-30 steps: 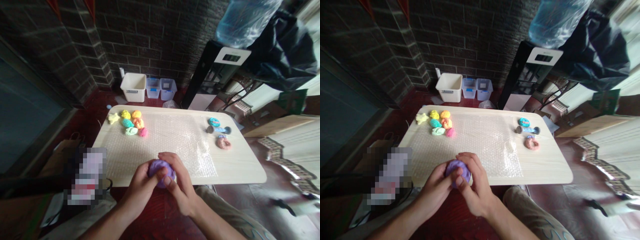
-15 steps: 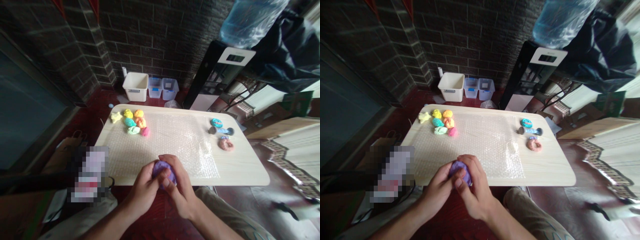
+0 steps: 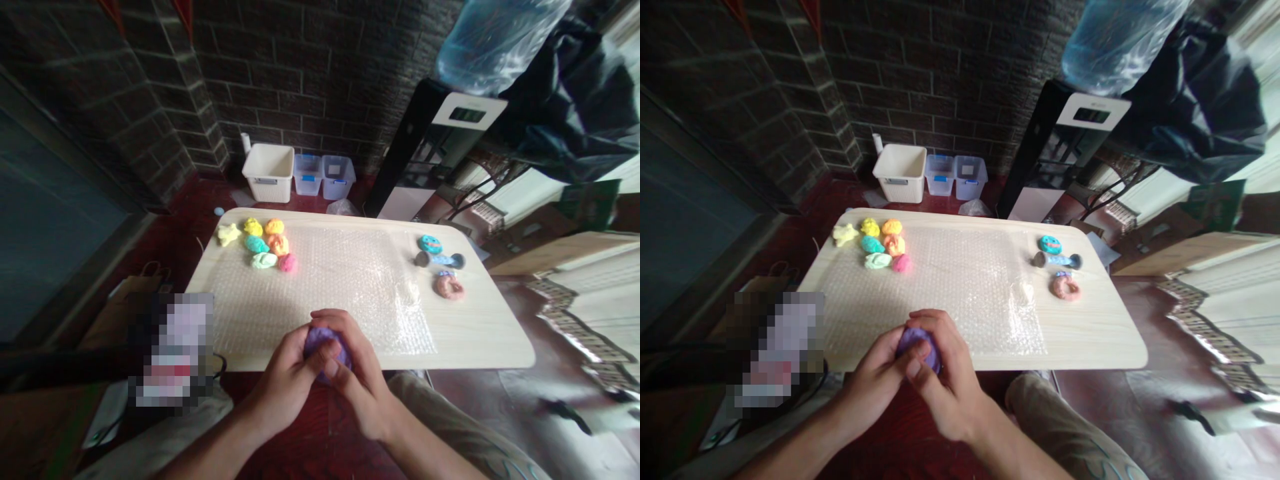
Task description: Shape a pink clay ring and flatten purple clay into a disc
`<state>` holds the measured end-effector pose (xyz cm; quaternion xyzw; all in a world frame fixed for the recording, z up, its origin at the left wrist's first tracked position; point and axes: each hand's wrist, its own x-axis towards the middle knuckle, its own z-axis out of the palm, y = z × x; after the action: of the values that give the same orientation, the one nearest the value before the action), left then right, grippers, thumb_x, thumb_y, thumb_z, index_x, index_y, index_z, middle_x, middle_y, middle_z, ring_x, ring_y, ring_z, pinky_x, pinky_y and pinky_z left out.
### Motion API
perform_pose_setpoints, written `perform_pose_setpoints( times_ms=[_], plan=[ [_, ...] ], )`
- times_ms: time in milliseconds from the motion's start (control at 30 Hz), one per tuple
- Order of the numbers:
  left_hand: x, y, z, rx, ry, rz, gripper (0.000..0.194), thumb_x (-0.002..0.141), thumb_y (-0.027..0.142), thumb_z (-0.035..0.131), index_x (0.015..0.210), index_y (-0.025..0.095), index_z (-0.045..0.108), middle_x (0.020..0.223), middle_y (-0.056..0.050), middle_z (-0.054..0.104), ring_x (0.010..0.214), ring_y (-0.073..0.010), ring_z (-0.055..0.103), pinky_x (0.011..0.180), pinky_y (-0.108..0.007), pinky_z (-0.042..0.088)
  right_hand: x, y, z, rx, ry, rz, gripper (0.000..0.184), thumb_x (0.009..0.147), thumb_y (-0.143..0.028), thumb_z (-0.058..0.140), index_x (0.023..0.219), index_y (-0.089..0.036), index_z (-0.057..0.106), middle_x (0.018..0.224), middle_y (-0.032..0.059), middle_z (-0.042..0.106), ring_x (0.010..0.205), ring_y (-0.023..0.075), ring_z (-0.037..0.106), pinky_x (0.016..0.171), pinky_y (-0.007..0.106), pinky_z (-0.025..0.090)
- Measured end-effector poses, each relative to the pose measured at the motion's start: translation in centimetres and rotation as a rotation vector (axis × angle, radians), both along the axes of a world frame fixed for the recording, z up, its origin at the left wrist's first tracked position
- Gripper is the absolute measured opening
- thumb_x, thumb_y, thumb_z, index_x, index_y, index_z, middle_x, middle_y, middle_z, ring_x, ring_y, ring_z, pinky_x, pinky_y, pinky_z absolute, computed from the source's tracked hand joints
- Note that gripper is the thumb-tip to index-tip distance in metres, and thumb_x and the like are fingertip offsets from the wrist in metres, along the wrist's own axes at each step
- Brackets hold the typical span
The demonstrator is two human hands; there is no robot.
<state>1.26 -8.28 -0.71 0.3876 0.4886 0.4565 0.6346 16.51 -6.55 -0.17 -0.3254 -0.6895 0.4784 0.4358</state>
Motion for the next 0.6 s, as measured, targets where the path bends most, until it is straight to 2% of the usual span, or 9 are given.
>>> perform_pose_setpoints(
  times_ms=[100, 200, 300, 433, 600],
  plan=[
    [-0.21, 0.07, 0.01, -0.002, -0.001, -0.029, 0.041, 0.086, 0.056, 0.079, 0.094, 0.016, 0.073, 0.086, -0.004, 0.069, 0.082, -0.0196, 0.06, 0.073, -0.028, 0.051, 0.29, 0.15, 0.24, -0.027, -0.01, -0.005, 0.039, 0.102, -0.05, 0.058, 0.133, -0.028, 0.065, 0.136, 0.0098, 0.062, 0.128, 0.0304, 0.059, 0.109, 0.048, 0.05],
    [-0.35, 0.15, -0.04, -0.021, -0.009, -0.046, 0.041, 0.079, 0.053, 0.086, 0.091, 0.015, 0.074, 0.085, -0.005, 0.068, 0.08, -0.019, 0.058, 0.071, -0.027, 0.051, 0.61, 0.48, 0.51, -0.026, -0.029, 0.002, 0.042, 0.102, -0.053, 0.058, 0.135, -0.028, 0.067, 0.139, 0.0108, 0.061, 0.134, 0.0324, 0.056, 0.112, 0.051, 0.048],
    [-0.4, 0.18, -0.07, -0.046, -0.032, -0.059, 0.041, 0.073, 0.05, 0.091, 0.083, 0.014, 0.073, 0.079, -0.003, 0.064, 0.074, -0.017, 0.055, 0.066, -0.026, 0.047, 0.65, 0.69, 0.69, -0.017, -0.047, 0.029, 0.041, 0.102, -0.055, 0.056, 0.125, -0.025, 0.072, 0.134, 0.0118, 0.062, 0.131, 0.0327, 0.058, 0.11, 0.05, 0.049],
    [-0.34, 0.16, -0.01, -0.053, -0.061, -0.116, 0.039, 0.072, 0.046, 0.091, 0.075, 0.014, 0.071, 0.072, -0.001, 0.06, 0.069, -0.0152, 0.051, 0.064, -0.025, 0.043, 0.42, 0.55, 0.51, 0.001, -0.05, 0.036, 0.041, 0.102, -0.057, 0.055, 0.116, -0.023, 0.073, 0.127, 0.0122, 0.065, 0.125, 0.0324, 0.062, 0.105, 0.049, 0.052],
    [-0.2, 0.15, 0.14, -0.08, -0.077, -0.062, 0.038, 0.075, 0.049, 0.089, 0.082, 0.014, 0.074, 0.078, -0.002, 0.065, 0.073, -0.0162, 0.055, 0.066, -0.026, 0.045, 0.43, 0.46, 0.15, 0.047, -0.053, -0.008, 0.043, 0.1, -0.056, 0.059, 0.128, -0.025, 0.069, 0.129, 0.0117, 0.064, 0.125, 0.0316, 0.061, 0.103, 0.049, 0.053]
  ],
)
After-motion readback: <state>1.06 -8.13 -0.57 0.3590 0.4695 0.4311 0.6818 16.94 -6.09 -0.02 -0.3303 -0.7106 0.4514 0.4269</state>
